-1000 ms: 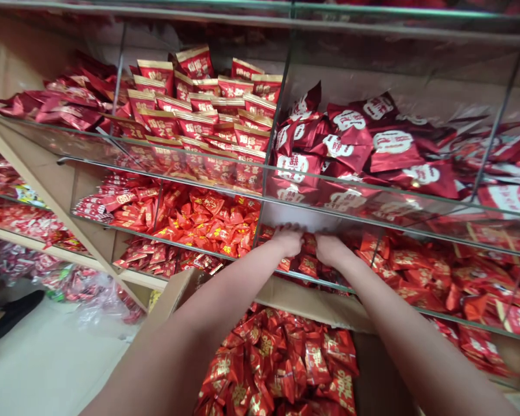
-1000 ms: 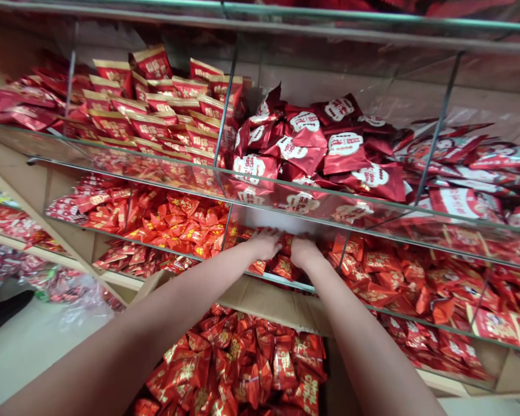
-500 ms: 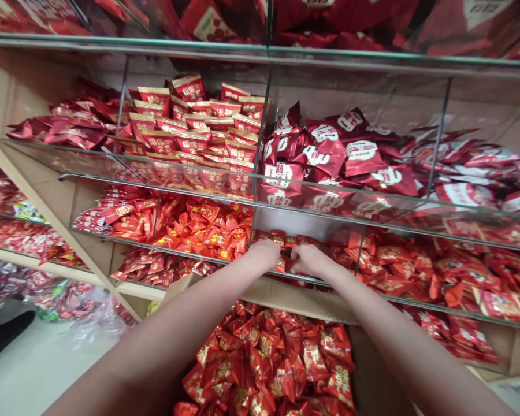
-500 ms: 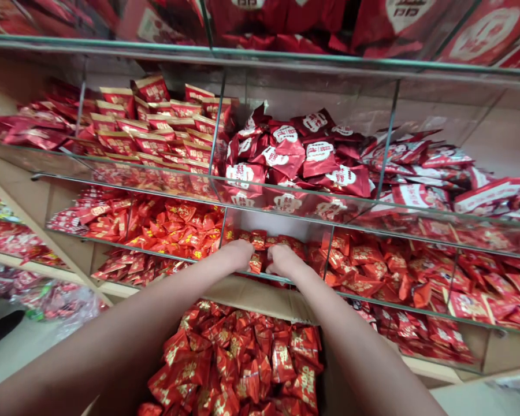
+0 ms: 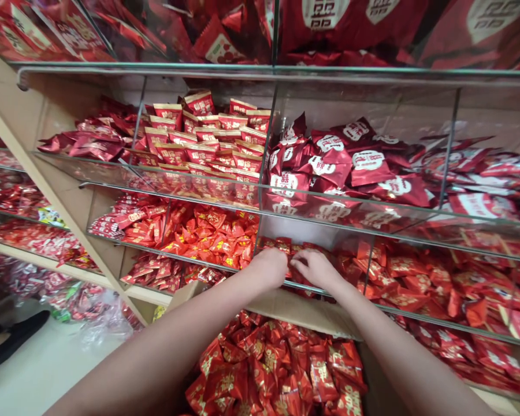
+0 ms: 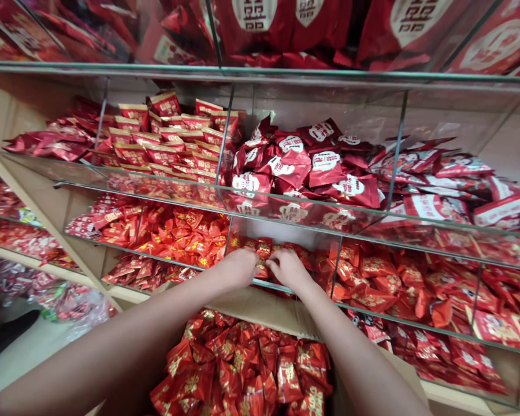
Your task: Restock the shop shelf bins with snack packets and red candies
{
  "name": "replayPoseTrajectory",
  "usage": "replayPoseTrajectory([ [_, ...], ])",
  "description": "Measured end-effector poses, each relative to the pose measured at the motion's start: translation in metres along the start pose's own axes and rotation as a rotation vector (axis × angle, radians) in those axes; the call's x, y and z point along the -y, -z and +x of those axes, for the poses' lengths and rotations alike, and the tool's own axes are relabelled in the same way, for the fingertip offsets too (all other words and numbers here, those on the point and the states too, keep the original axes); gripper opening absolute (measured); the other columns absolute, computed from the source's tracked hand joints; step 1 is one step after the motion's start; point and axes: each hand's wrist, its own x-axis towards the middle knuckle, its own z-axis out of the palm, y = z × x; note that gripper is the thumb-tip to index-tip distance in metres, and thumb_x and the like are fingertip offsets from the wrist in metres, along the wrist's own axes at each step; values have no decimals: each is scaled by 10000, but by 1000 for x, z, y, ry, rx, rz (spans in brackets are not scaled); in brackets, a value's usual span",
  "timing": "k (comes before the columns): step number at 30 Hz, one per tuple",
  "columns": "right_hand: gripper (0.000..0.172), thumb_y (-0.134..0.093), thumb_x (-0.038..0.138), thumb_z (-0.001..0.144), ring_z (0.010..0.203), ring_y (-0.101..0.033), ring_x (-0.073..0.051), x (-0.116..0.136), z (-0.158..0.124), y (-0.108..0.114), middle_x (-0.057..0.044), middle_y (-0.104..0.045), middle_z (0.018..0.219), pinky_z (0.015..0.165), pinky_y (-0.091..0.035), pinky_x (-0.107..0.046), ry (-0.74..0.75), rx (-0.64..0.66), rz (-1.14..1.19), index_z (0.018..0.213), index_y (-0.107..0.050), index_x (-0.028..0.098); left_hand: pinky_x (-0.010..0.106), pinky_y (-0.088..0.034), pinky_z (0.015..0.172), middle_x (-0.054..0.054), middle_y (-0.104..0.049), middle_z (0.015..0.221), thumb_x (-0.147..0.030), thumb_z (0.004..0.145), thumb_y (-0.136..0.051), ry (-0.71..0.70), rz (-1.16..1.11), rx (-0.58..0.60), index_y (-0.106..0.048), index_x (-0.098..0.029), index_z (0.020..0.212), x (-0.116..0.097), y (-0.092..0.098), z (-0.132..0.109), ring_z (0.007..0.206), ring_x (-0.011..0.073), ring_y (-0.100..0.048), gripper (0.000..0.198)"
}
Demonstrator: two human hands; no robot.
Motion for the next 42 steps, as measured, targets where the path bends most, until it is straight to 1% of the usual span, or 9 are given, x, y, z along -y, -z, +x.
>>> replayPoseTrajectory([
  [3, 284, -378, 212, 836, 936, -553, -167, 1, 20, 3, -61, -639, 1014, 842, -355, -248, 26, -17, -49, 988, -616, 181, 373, -360, 948, 175, -527, 1193, -310, 839, -351, -63, -34, 10, -546, -94, 1121, -1, -1, -6, 1149, 270, -444, 406],
  [6, 277, -389, 238, 832, 977, -533, -175, 6, 44, 0, -58, -623, 1050, 843, -348, -255, 76, 104, -100, 1006, -601, 200, 425, -245, 1019, 181, -235, 1398, -309, 816, -375, 38, -115, 69, -296, -63, 1319, 0, -6, 9, 1288, 294, -198, 566],
  [8, 276, -411, 285, 822, 982, -525, -191, 8, 55, -8, -69, -613, 1063, 837, -347, -271, 54, 164, -141, 1010, -591, 192, 438, -228, 1023, 201, -173, 1408, -332, 794, -411, 105, -147, 105, -247, -42, 1337, 1, -12, 23, 1288, 316, -177, 637],
  [14, 310, -392, 329, 822, 1029, -486, -235, 3, 59, -29, -97, -585, 1102, 856, -314, -326, -29, 163, -222, 1028, -568, 178, 440, -310, 975, 204, -244, 1381, -472, 784, -383, 127, -194, 170, -353, -73, 1300, 5, -26, 37, 1235, 340, -301, 653],
  [20, 353, -276, 311, 870, 1002, -499, -225, -2, 58, -29, -90, -583, 1102, 823, -324, -325, -28, 133, -193, 1035, -562, 187, 458, -322, 959, 193, -206, 1396, -484, 770, -401, 151, -209, 179, -357, -98, 1302, 5, -26, 35, 1236, 352, -291, 659],
  [27, 306, -328, 262, 855, 971, -509, -197, 2, 57, -30, -79, -611, 1043, 813, -327, -288, -46, 157, -223, 989, -595, 197, 455, -363, 927, 188, -233, 1396, -450, 740, -453, 149, -171, 169, -439, -117, 1251, 4, -27, 36, 1218, 365, -321, 610],
  [35, 270, -380, 221, 818, 944, -523, -173, -5, 52, -17, -78, -620, 998, 798, -349, -248, -64, -119, -125, 955, -606, 163, 335, -427, 879, 197, -524, 1171, -163, 775, -387, 46, -103, -27, -527, -74, 1130, 4, -18, 15, 1083, 260, -500, 392],
  [39, 211, -468, 307, 776, 763, -581, -145, -9, 45, -14, -29, -668, 855, 664, -390, -220, 15, 10, 33, 853, -634, 202, 330, -439, 852, 165, -639, 959, -138, 758, -422, -90, -58, 45, -640, -101, 921, 5, -12, -2, 948, 252, -583, 274],
  [42, 197, -544, 357, 724, 688, -589, -140, -4, 41, -15, -16, -677, 787, 600, -390, -216, 53, 142, 75, 809, -647, 212, 374, -447, 818, 170, -634, 982, -156, 807, -343, -148, -41, 58, -630, -99, 945, 4, -11, -10, 934, 274, -587, 323],
])
